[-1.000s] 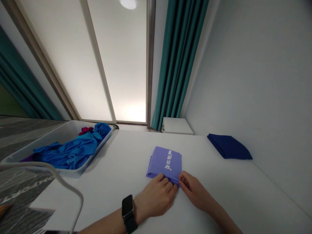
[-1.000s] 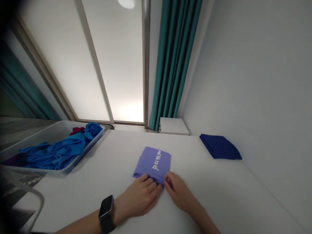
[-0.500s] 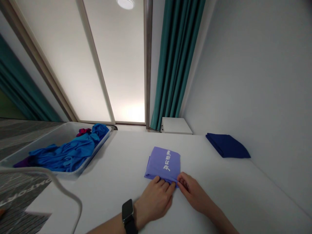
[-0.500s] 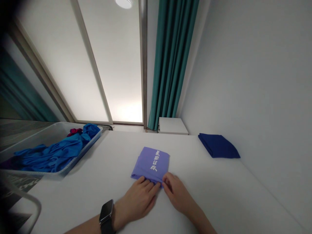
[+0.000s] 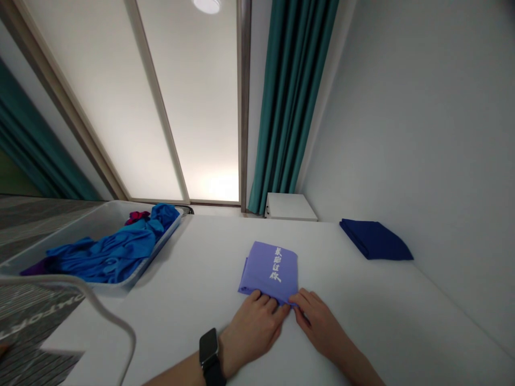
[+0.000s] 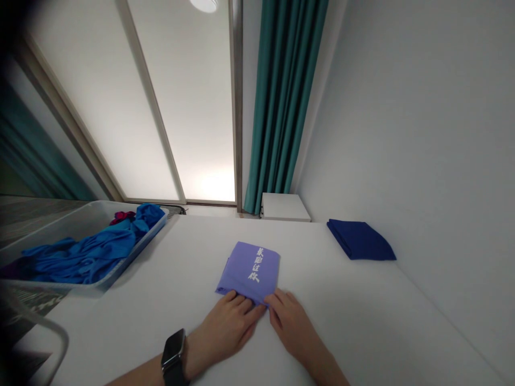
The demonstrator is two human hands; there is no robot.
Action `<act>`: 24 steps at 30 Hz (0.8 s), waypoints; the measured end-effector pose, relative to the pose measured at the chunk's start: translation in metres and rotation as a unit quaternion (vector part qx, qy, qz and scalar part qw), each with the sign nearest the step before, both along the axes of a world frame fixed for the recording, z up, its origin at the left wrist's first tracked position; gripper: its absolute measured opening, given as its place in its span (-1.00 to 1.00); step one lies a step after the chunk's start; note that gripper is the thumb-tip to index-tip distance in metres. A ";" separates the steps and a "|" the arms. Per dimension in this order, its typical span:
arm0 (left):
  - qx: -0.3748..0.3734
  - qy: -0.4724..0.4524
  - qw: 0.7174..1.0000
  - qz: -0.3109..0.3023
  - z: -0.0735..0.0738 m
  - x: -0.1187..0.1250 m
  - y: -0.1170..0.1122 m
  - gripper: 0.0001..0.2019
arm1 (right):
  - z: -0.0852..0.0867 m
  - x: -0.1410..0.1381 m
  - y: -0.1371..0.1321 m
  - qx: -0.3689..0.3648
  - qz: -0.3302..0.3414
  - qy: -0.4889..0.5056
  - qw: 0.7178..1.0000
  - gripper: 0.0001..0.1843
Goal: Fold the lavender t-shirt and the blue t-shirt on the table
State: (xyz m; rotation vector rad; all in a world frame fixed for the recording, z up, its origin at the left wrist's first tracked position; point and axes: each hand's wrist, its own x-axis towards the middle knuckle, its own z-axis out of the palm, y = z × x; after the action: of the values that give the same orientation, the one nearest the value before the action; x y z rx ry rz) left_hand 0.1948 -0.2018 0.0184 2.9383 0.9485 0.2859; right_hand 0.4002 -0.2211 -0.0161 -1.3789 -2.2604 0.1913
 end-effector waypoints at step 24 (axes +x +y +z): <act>-0.275 -0.196 0.919 0.204 0.008 -0.058 0.159 -0.60 | 0.004 -0.006 0.066 -0.021 -0.186 -0.002 0.982 -0.59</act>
State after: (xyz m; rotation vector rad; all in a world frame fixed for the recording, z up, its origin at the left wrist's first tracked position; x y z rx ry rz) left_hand 0.1372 -0.0425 0.0261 2.0618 1.3037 0.5007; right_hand 0.3942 -0.1555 -0.0118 -1.7920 -1.9647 0.1105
